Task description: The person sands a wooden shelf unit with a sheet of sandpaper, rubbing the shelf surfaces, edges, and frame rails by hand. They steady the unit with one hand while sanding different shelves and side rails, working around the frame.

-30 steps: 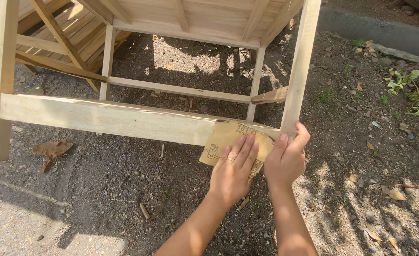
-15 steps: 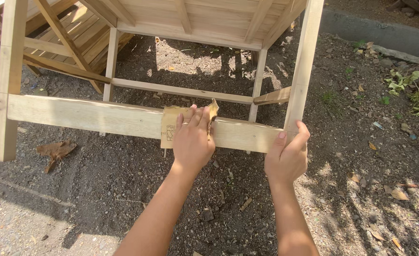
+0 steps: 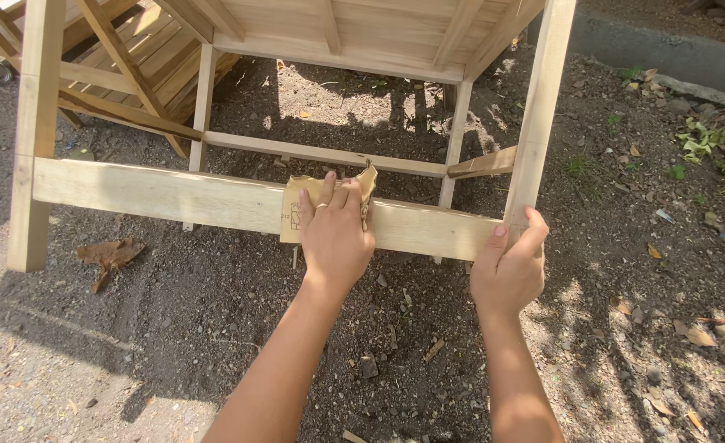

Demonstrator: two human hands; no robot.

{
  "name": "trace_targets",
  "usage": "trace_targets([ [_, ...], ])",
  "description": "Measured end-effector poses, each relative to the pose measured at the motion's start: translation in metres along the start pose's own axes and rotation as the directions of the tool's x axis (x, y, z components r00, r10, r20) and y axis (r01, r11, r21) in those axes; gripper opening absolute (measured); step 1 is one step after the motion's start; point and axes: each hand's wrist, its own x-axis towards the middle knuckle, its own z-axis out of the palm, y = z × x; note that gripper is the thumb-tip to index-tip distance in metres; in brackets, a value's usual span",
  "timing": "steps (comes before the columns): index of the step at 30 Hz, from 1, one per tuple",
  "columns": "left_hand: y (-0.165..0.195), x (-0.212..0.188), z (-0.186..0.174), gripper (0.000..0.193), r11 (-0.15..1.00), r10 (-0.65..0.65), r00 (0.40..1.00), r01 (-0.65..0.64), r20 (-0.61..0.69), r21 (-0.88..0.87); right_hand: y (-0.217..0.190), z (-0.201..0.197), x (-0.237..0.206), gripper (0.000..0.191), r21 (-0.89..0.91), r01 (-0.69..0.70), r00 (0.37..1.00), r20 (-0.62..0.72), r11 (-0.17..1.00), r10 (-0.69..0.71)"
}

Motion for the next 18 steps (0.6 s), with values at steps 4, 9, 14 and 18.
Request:
trace_targets([
  [4,0.005,-0.020,-0.001,0.074,0.981,0.192,0.956,-0.185,-0.223,0.050,0.001,0.002,0.000,0.046,-0.026,-0.003,1.000,-0.019,1.000,0.003],
  [9,-0.003,0.009,0.023,0.053,0.997,0.047,0.993,-0.053,-0.106,-0.057,0.004,0.003,0.000,0.045,-0.011,0.012,1.000,-0.005,1.000,-0.012],
  [14,-0.003,-0.045,0.062,0.068,0.969,0.167,0.943,-0.211,-0.287,-0.129,0.006,0.001,-0.002,0.043,0.067,-0.013,1.000,-0.018,0.998,0.014],
  [18,-0.033,-0.053,0.068,0.079,0.981,0.179,0.962,-0.192,-0.205,-0.043,0.007,-0.006,-0.004,0.044,0.200,-0.037,0.999,0.017,0.979,0.035],
])
